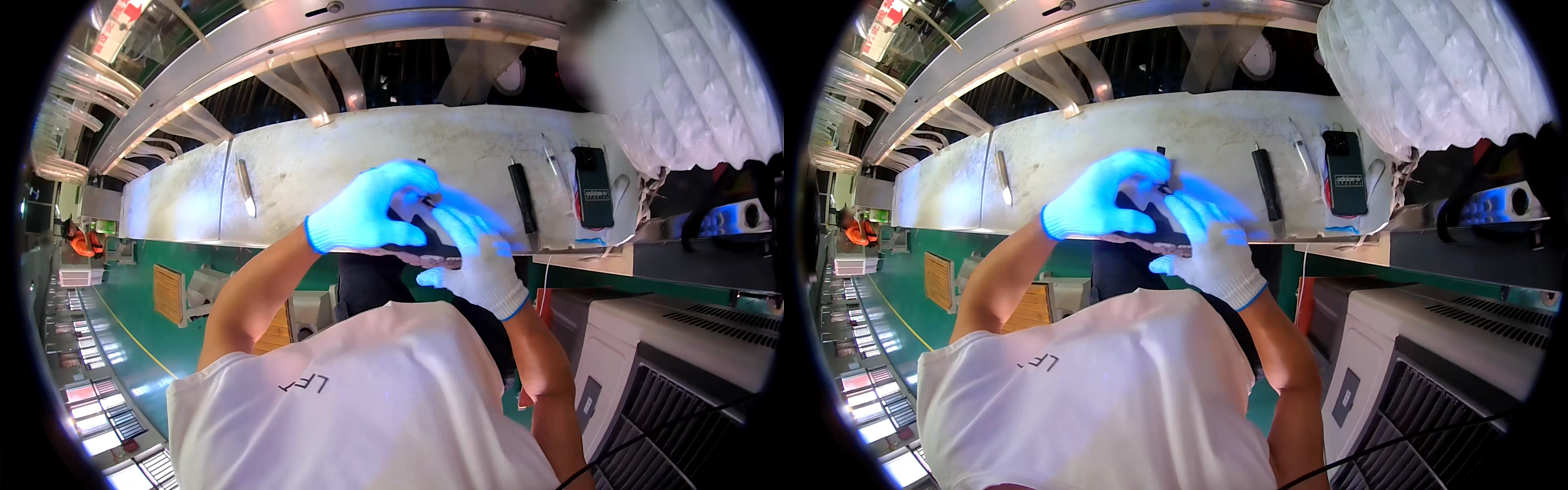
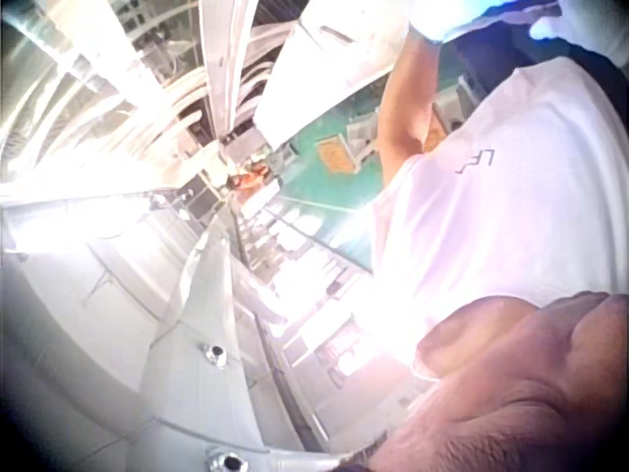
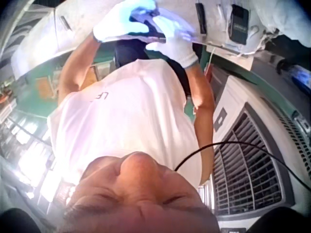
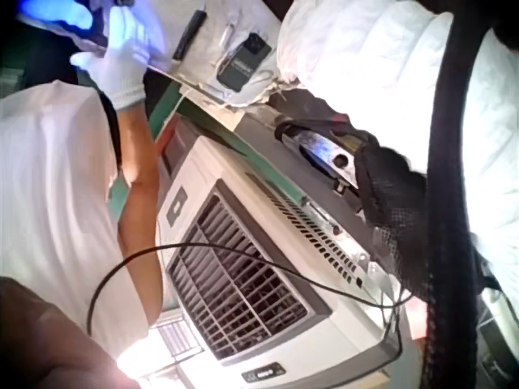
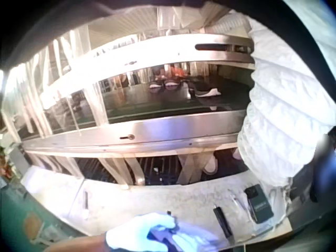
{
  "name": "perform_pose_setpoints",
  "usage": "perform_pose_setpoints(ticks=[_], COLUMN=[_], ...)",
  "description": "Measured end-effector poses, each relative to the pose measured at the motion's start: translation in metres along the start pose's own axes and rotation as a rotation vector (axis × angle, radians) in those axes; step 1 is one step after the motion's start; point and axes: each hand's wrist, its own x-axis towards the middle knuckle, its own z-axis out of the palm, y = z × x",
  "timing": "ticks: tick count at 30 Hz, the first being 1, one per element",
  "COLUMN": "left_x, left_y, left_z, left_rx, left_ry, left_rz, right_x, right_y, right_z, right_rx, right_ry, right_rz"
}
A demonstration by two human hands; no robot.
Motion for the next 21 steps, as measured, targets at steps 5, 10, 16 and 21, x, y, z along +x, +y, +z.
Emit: perform_pose_setpoints(ticks=[5,10,16,21], left_x=[-0.077,-0.109,-0.064,-0.053], left_y=[0.000,-0.004,0.008,-0.002], left_z=[0.026,0.061,0.058,0.048], left_rx=[0.341,0.355,0.774,0.824], left_ry=[0.359,0.301,0.143,0.095], left_rz=[-0.104,-0.272,-0.069,0.264], right_x=[0.000,0.008,0.013,0.009], right_y=[0.004,0.005,0.002,-0.012], right_z=[0.008,0.003,0.003,0.014], right_rx=[-0.022,0.010,-0.025,-0.143], right_ry=[-0.076,-0.126,-0.092,0.041], right_rz=[0.069,0.059,-0.012,-0.193])
